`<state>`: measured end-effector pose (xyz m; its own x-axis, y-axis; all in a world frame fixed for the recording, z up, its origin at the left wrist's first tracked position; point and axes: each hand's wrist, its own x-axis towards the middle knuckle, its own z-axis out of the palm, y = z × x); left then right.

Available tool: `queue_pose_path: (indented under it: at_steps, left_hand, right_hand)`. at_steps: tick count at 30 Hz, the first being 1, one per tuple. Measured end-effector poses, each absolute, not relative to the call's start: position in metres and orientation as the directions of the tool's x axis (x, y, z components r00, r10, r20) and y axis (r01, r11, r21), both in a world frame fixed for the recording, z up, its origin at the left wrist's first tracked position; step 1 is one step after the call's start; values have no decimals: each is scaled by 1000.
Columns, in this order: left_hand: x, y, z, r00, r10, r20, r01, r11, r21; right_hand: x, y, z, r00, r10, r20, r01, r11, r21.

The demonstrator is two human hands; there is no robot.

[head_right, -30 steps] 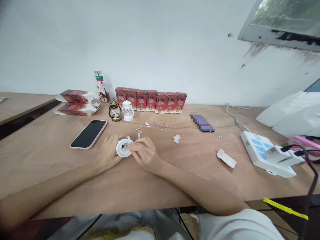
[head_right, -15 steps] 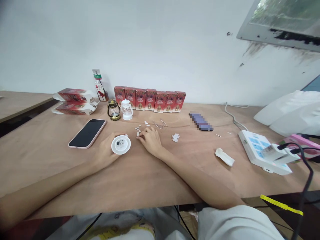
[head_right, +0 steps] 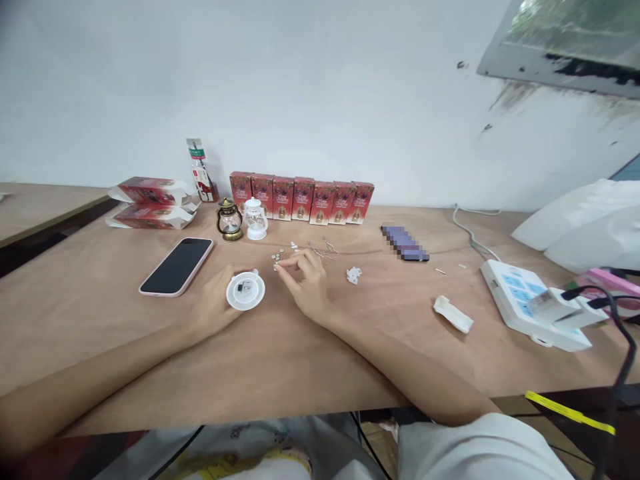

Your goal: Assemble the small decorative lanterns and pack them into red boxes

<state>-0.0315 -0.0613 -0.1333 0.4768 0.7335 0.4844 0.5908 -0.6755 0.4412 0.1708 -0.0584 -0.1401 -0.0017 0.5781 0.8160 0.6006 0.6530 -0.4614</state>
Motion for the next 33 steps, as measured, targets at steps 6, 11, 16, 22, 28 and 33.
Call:
queue_pose_path:
  at_steps: [6,11,16,22,28,33]
  left_hand:
    - [-30,-63,-132,500,739,451,624,-669,404]
    - [-30,-63,-134,507,727,462,627,-679,381]
    - [-31,-62,-134,487,728,482,612,-679,406]
    - [-30,-61,-133,456,736,501,609,-668,427]
    - [-30,-61,-132,468,727,503,613,-677,407]
    - [-31,-59,-134,476,720,505,607,-684,404]
  right_hand:
    - [160,-84,-130,-209,321,924,618,776,-130]
    - [152,-85,-132,-290,245,925,658,753,7]
    - [161,-77,-134,-275,241,931,677,736,10]
    - [182,-36,-152,-306,590,747,838,540,-84]
    - [180,-19,-158,-437,740,511,855,518,-19]
    - [184,-12,-159,-407,768,495,879,476,-17]
